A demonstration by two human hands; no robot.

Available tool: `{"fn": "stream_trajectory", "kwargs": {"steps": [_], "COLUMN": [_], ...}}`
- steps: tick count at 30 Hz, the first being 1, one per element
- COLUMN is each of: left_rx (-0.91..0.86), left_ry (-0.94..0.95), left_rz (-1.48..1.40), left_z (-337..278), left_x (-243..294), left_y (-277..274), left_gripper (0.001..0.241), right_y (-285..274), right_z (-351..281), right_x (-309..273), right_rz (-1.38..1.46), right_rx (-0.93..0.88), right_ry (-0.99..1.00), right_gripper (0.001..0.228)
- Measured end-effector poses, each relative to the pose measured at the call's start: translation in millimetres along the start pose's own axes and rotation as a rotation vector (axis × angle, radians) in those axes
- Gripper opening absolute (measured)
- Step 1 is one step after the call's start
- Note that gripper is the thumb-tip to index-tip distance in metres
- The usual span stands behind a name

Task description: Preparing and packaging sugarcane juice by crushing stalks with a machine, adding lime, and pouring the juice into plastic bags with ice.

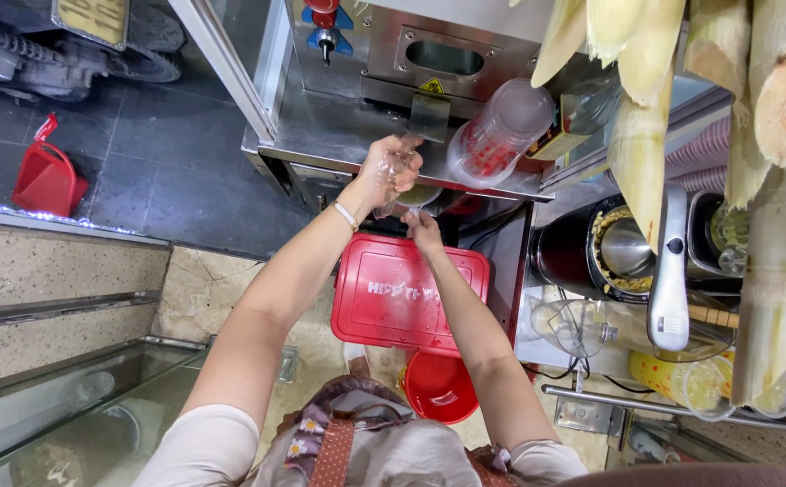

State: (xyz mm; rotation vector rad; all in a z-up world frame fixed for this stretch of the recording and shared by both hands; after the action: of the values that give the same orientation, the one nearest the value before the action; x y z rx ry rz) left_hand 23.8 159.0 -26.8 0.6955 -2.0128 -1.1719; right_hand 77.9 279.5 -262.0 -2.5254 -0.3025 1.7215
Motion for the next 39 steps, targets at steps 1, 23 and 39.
{"fn": "stream_trajectory", "kwargs": {"steps": [1,23,39], "left_rx": [-0.026,0.148,0.055], "left_ry": [-0.006,-0.005,0.002], "left_rz": [0.011,0.033,0.222], "left_z": [-1,2,-17], "left_x": [0,6,32], "left_y": [3,-19,-6], "left_gripper": [0.036,0.043,0.042], "right_y": [3,3,-420], "right_z": [-4,-216,-626], "right_x": [-5,-6,-155], "right_rz": [0.047,0.119,-0.589], "right_rx": [-0.005,-0.029,0.914], "right_ry": [-0.006,0.027,0.374], "right_gripper": [0.027,0.033,0.049]}}
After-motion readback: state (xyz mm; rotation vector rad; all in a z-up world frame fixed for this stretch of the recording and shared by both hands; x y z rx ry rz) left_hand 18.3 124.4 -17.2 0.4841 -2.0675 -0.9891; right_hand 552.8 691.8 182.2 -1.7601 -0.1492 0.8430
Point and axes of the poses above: each hand's wrist, its own z-axis towards the middle knuckle, its own y-axis out of the palm, x = y × z, the point moved 10 cm from there along z, towards the middle knuckle, and after that the axes turned 8 degrees about -z, right-handed, at the moved point
